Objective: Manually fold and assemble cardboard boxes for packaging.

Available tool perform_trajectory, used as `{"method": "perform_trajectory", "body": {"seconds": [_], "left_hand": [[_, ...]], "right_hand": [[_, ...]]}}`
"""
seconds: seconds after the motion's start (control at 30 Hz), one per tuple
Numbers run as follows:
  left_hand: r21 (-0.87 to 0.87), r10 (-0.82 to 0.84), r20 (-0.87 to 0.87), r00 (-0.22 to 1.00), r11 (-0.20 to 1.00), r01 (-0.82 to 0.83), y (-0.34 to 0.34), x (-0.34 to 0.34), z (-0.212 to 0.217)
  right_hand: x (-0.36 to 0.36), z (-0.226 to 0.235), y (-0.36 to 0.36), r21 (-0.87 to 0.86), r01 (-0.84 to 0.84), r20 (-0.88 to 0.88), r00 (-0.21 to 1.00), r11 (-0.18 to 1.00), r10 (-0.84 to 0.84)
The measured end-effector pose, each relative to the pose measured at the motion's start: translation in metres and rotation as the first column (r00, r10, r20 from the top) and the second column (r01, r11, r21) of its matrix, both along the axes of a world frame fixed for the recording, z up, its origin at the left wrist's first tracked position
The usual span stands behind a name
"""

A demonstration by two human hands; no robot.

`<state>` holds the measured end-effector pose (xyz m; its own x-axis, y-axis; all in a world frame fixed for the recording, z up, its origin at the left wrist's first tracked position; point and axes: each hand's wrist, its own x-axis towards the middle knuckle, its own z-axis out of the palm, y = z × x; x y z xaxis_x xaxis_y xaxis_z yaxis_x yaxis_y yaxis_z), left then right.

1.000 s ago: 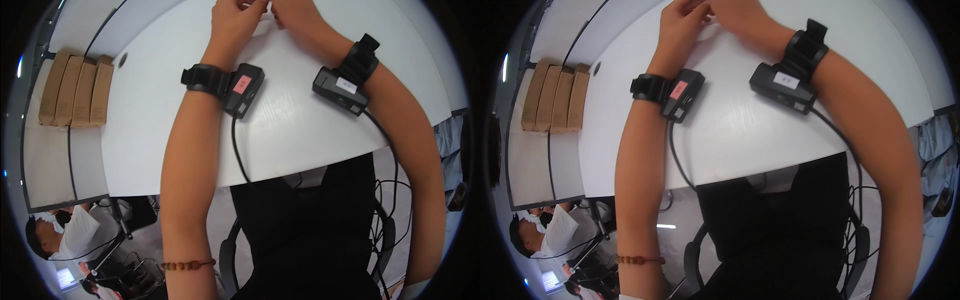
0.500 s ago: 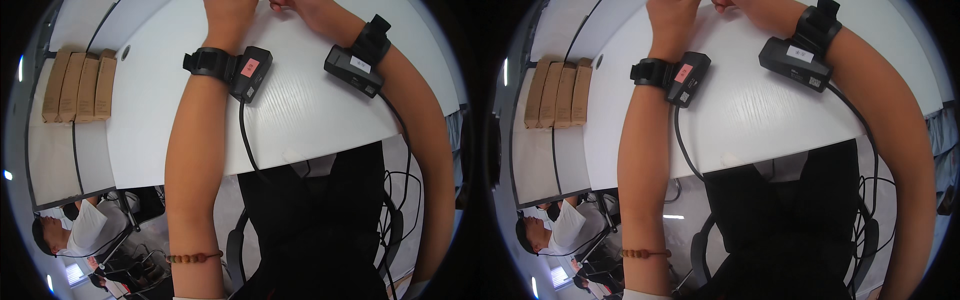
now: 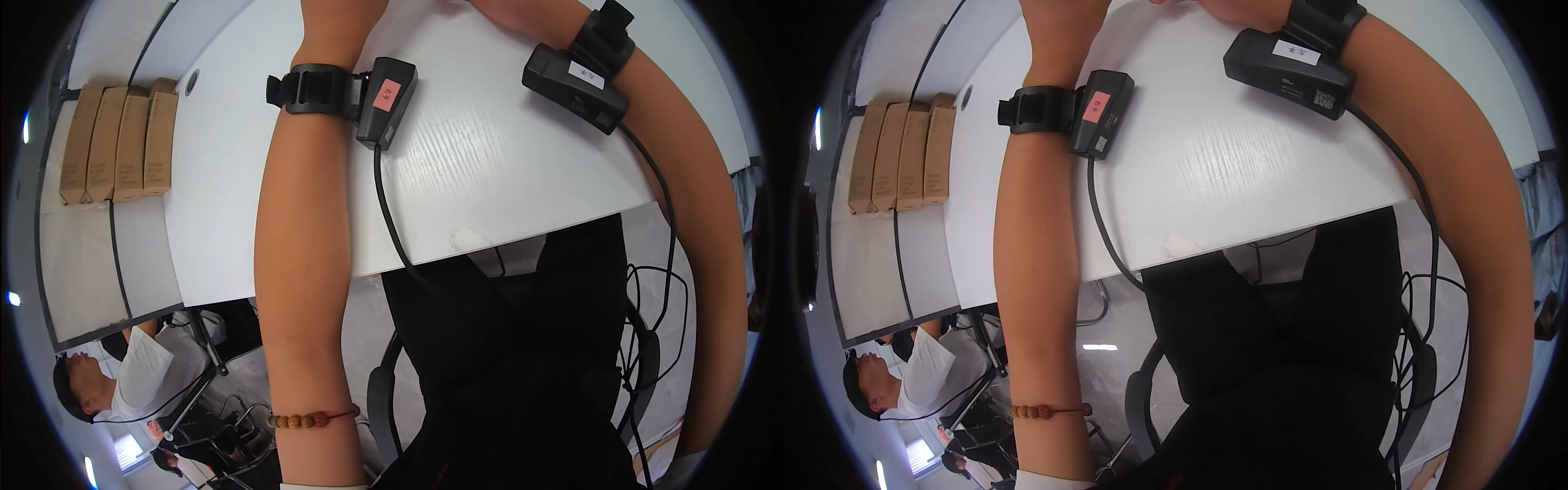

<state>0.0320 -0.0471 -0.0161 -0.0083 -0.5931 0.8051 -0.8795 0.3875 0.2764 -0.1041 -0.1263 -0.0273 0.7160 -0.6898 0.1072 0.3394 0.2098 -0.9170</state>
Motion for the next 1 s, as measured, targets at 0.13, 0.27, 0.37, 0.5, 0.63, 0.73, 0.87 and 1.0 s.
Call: {"method": "perform_trajectory", "body": {"seconds": [0.13,0.27,0.37,0.5,0.63,0.73,0.87,1.0], "left_hand": [[0.027,0.061,0.082,0.995,0.998,-0.063,-0.003,-0.007,0.007],[0.014,0.048,0.081,0.996,0.999,-0.049,-0.001,-0.007,0.007],[0.018,0.027,0.07,0.997,0.999,-0.028,0.002,-0.006,0.007],[0.042,0.029,0.035,0.999,0.999,-0.03,0.002,-0.011,0.009],[0.044,0.027,0.046,0.999,0.999,-0.029,0.001,-0.008,0.008],[0.004,0.022,0.114,0.993,1.0,-0.023,0.001,-0.006,0.008],[-0.003,0.029,0.133,0.991,1.0,-0.028,-0.002,-0.007,0.007],[0.044,0.005,0.074,0.997,0.999,-0.008,-0.001,-0.012,0.008]], "right_hand": [[-0.007,0.002,-0.004,0.012,-0.038,0.021,0.999,0.999,0.038],[-0.007,-0.001,-0.005,0.034,-0.053,0.02,0.998,0.998,0.052],[-0.004,-0.002,-0.006,0.052,-0.062,0.058,0.997,0.997,0.059],[-0.004,-0.005,-0.009,0.072,-0.059,0.064,0.996,0.996,0.054],[0.0,-0.003,-0.006,0.017,-0.021,0.033,0.999,1.0,0.02],[-0.001,-0.004,-0.007,-0.007,-0.045,0.026,0.999,0.999,0.046],[0.0,-0.005,-0.007,-0.005,-0.011,0.024,1.0,1.0,0.011],[0.001,-0.005,-0.013,0.084,-0.016,0.04,0.999,0.996,0.013]]}}
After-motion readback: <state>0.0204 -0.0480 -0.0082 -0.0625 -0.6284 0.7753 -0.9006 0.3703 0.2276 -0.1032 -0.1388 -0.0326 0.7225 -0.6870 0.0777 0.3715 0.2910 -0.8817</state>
